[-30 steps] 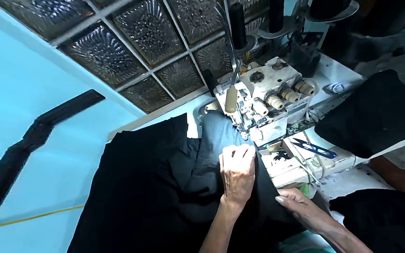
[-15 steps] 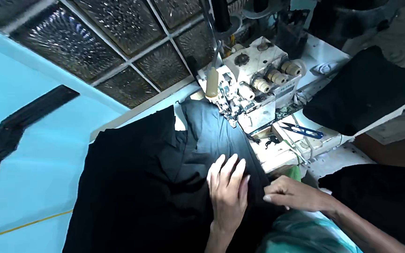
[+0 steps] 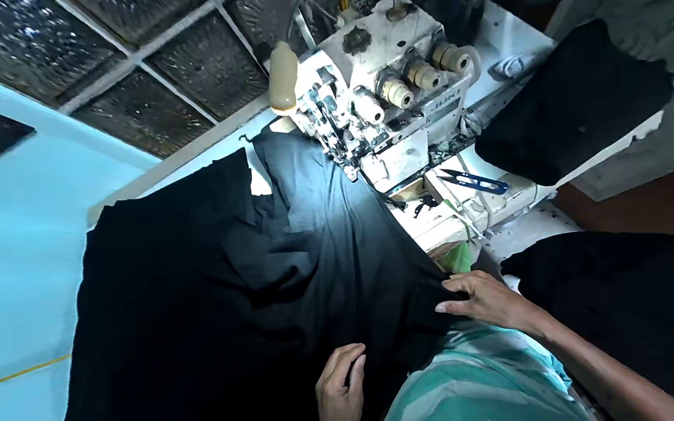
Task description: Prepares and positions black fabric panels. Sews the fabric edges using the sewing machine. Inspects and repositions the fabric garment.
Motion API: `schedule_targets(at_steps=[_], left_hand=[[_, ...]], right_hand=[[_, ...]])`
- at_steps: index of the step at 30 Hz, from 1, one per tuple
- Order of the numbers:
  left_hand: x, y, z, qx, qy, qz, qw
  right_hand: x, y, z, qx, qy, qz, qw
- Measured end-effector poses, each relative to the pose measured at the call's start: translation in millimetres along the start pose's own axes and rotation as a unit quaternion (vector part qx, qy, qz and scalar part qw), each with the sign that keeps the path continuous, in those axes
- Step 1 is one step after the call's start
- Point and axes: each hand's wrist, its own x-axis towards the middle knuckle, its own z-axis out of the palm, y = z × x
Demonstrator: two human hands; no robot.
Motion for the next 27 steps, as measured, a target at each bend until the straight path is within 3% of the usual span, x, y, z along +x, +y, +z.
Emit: schedule_targets(at_steps=[4, 6, 13, 20, 27], left_hand=[[-0.7, 1.9, 7.7, 0.027, -0.03, 0.006, 0.999], [0.7, 1.2, 10.8, 0.046, -0.041, 0.022, 0.998], [0.7, -1.8, 14.0, 0.051, -0.042, 0.025, 0.998], [-2.4, -2.1, 15.1, 0.054, -0.039, 0.021, 0.998], [0.2, 0.0, 15.3, 0.035, -0.016, 0.008, 0.999]], right_hand=[[2.5, -24.9, -6.4, -0.113, -0.118, 0.175, 0.971], [7.5, -27.4, -3.5, -0.146, -0.136, 0.22, 0.955], [19.6, -12.9, 11.0, -0.025, 0.032, 0.119, 0.992], [26.3, -34.2, 23.2, -0.077, 0.046, 0.143, 0.986], [-0.4, -0.3, 8.8, 0.002, 0.06, 0.142, 0.988]])
